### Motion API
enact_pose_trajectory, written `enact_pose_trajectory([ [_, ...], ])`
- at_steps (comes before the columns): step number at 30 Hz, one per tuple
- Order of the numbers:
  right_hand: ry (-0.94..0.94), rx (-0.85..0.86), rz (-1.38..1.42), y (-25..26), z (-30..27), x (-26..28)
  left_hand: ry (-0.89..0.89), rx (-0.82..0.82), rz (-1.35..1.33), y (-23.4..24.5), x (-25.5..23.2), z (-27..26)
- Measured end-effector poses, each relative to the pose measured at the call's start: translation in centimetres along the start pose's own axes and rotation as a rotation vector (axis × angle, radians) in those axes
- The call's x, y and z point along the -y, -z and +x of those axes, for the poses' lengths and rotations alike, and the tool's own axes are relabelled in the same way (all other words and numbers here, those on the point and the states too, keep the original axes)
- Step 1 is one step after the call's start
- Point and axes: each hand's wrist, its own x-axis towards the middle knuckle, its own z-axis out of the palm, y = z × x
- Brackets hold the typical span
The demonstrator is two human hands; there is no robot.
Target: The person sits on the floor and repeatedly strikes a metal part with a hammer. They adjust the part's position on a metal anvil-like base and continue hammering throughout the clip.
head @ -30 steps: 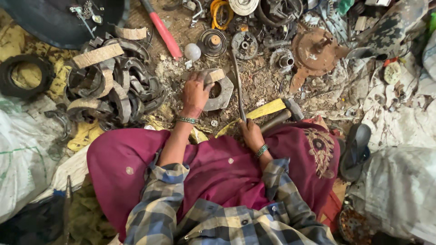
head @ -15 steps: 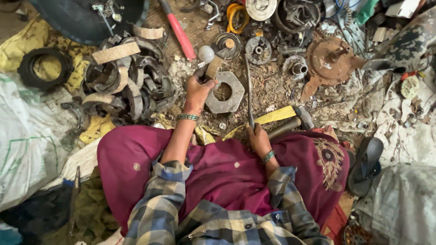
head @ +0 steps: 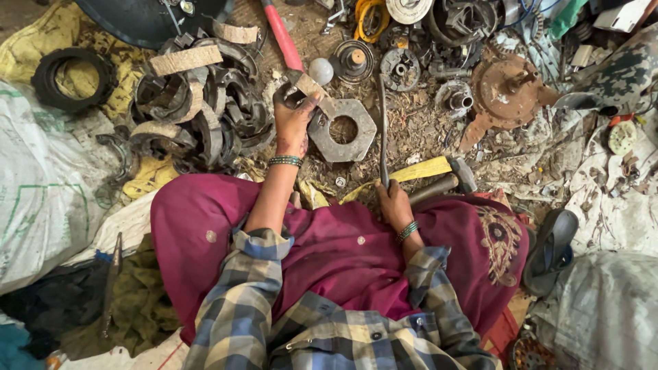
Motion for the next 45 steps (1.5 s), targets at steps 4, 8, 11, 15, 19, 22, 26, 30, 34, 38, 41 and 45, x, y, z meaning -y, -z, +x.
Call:
enact_pose_trajectory([
  [4, 0.011, -0.004, -0.03, 0.4, -0.2, 0.5, -0.141, -0.021, 0.172, -0.2, -0.6, -0.2],
  [8, -0.023, 0.028, -0.02, 0.3, -0.1, 0.5, -0.158, 0.019, 0.204, 0.0, -1.2, -0.2],
  [11, -0.024, 0.02, -0.012, -0.1, 0.1, -0.6, 0.113, -0.074, 0.043, 0.8, -1.0, 0.1],
  [15, 0.073, -0.002, -0.003, -0.2, 1.2, -1.5, 0.015, -0.103, 0.26, 2.0, -0.4, 0.2],
  [19, 0.007, 0.025, 0.006, 0.0, 0.4, -0.7, 0.086, -0.072, 0.356, 3.4, 0.3, -0.9],
  [22, 0.073, -0.021, 0.054, 0.8, -2.1, 1.5, 0.233, -0.006, 0.182, 4.0, 0.6, -1.4],
  [26, 0.222, -0.019, 0.162, 1.7, -6.3, 4.8, 0.209, 0.018, 0.145, 4.6, 1.1, -1.8],
  [30, 0.567, -0.18, 0.071, 0.0, -8.2, 5.9, 0.091, 0.026, 0.253, 5.6, 1.7, -1.8],
  [34, 0.499, -0.121, -0.069, -2.5, -7.2, 6.1, 0.134, 0.007, 0.291, 6.2, 2.2, -1.6],
  [38, 0.382, -0.045, -0.102, -1.7, -7.5, 7.7, 0.124, 0.016, 0.23, 6.0, 1.9, -1.7],
  [41, 0.348, -0.038, 0.065, 0.7, -10.0, 9.2, 0.209, -0.036, 0.198, 5.6, 1.4, -1.7],
  [45, 0.484, -0.177, 0.252, 2.6, -10.7, 9.8, 0.191, -0.038, 0.269, 5.1, 0.3, -2.4],
])
